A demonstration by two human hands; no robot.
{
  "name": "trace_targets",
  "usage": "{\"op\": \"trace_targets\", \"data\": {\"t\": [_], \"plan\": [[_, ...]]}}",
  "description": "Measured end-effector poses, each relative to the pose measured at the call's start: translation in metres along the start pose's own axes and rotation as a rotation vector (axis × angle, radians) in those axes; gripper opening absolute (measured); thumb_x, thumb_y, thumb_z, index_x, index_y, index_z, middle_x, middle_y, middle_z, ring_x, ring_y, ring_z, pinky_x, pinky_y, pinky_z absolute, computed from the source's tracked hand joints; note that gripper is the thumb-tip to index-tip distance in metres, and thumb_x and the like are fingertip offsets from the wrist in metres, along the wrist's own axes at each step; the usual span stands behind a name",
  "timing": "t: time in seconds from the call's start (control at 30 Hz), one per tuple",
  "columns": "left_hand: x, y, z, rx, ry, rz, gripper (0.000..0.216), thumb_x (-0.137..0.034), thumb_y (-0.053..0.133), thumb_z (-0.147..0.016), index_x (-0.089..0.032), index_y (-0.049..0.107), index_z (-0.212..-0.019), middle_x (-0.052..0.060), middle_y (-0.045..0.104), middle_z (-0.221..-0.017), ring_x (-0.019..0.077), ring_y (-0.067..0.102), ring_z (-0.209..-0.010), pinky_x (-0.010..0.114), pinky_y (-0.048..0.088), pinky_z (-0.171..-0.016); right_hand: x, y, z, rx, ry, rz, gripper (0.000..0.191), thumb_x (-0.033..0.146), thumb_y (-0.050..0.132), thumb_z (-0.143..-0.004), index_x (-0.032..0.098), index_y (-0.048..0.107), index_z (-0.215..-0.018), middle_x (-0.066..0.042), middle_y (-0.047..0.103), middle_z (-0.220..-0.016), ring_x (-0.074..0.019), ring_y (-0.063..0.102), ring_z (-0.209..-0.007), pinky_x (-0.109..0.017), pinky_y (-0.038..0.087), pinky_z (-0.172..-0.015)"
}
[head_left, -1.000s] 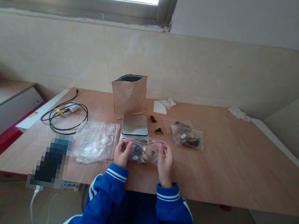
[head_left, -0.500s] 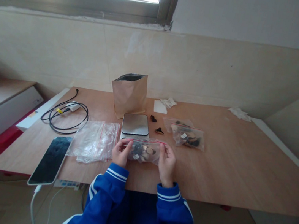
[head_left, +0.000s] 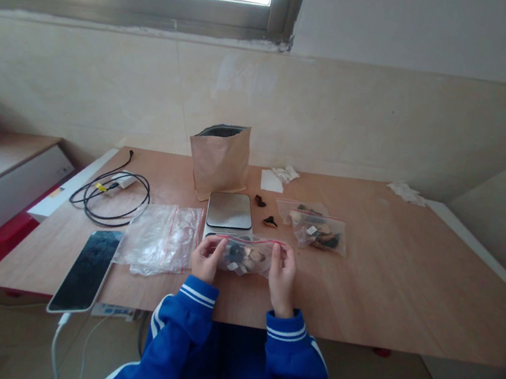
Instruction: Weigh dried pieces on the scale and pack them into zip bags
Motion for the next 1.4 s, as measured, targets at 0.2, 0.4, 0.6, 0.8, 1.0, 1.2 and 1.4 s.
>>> {"op": "trace_targets", "data": {"t": [0.2, 0.4, 0.6, 0.8, 1.0, 1.2, 1.4], "plan": [[-0.003, -0.002, 0.001, 0.0, 0.079, -0.05, 0.03, -0.046, 0.071, -0.071, -0.016, 0.071, -0.076, 0.005, 0.069, -0.077, 0.0152, 0.063, -0.073, 0.026, 0.051, -0.069, -0.001, 0.002, 0.001, 0.019, 0.019, -0.044, 0.034, 0.05, 0.052, -0.086, 0.018, 0.056, -0.097, -0.008, 0.066, -0.093, -0.0213, 0.065, -0.089, -0.037, 0.052, -0.082], [-0.002, -0.006, 0.001, -0.05, 0.104, -0.139, 0.029, -0.046, 0.069, -0.073, -0.017, 0.071, -0.078, 0.005, 0.069, -0.078, 0.0149, 0.063, -0.071, 0.024, 0.049, -0.064, 0.002, 0.006, 0.002, 0.059, 0.042, -0.091, 0.038, 0.048, 0.055, -0.086, 0.018, 0.055, -0.108, -0.011, 0.067, -0.102, -0.0221, 0.065, -0.094, -0.038, 0.052, -0.084], [0.0, -0.007, 0.001, -0.061, 0.085, -0.158, 0.032, -0.048, 0.069, -0.073, -0.016, 0.069, -0.078, 0.003, 0.068, -0.075, 0.0116, 0.059, -0.063, 0.022, 0.046, -0.06, 0.001, 0.007, 0.002, 0.08, 0.084, -0.09, 0.041, 0.052, 0.056, -0.084, 0.017, 0.059, -0.105, -0.01, 0.069, -0.101, -0.0232, 0.064, -0.096, -0.036, 0.05, -0.083], [-0.001, 0.002, 0.0, 0.011, 0.025, 0.002, 0.037, -0.05, 0.072, -0.068, -0.015, 0.067, -0.078, 0.003, 0.067, -0.073, 0.0125, 0.06, -0.068, 0.023, 0.047, -0.063, -0.001, 0.009, 0.004, 0.126, 0.147, -0.094, 0.038, 0.052, 0.059, -0.081, 0.017, 0.064, -0.094, -0.007, 0.071, -0.087, -0.0222, 0.064, -0.086, -0.034, 0.049, -0.078], [0.004, 0.008, 0.0, 0.055, -0.089, 0.087, 0.042, -0.043, 0.081, -0.058, -0.013, 0.069, -0.085, 0.007, 0.07, -0.086, 0.0157, 0.064, -0.077, 0.025, 0.049, -0.067, 0.004, 0.006, 0.004, 0.085, 0.132, -0.087, 0.037, 0.052, 0.062, -0.08, 0.016, 0.066, -0.089, -0.005, 0.07, -0.084, -0.0214, 0.064, -0.083, -0.033, 0.048, -0.078], [0.018, 0.007, 0.001, 0.064, -0.184, 0.11, 0.04, -0.041, 0.082, -0.057, -0.012, 0.069, -0.081, 0.003, 0.068, -0.069, 0.0116, 0.061, -0.062, 0.022, 0.048, -0.059, 0.011, 0.001, 0.003, 0.045, 0.083, -0.024, 0.037, 0.053, 0.061, -0.08, 0.017, 0.065, -0.088, -0.005, 0.069, -0.082, -0.0213, 0.063, -0.082, -0.033, 0.047, -0.078], [0.018, 0.004, -0.002, 0.07, -0.155, 0.098, 0.037, -0.038, 0.082, -0.058, -0.012, 0.072, -0.083, 0.003, 0.069, -0.071, 0.0118, 0.061, -0.063, 0.023, 0.048, -0.061, 0.012, 0.0, 0.002, 0.044, 0.034, 0.003, 0.035, 0.051, 0.059, -0.082, 0.017, 0.065, -0.089, -0.006, 0.069, -0.085, -0.0211, 0.063, -0.083, -0.034, 0.048, -0.079]]}}
Point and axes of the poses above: each hand's wrist, its own z-axis away from the middle knuckle, its own y-axis out of the palm, x = y × z, the point moved 8 cm from there along -z, towards the middle knuckle
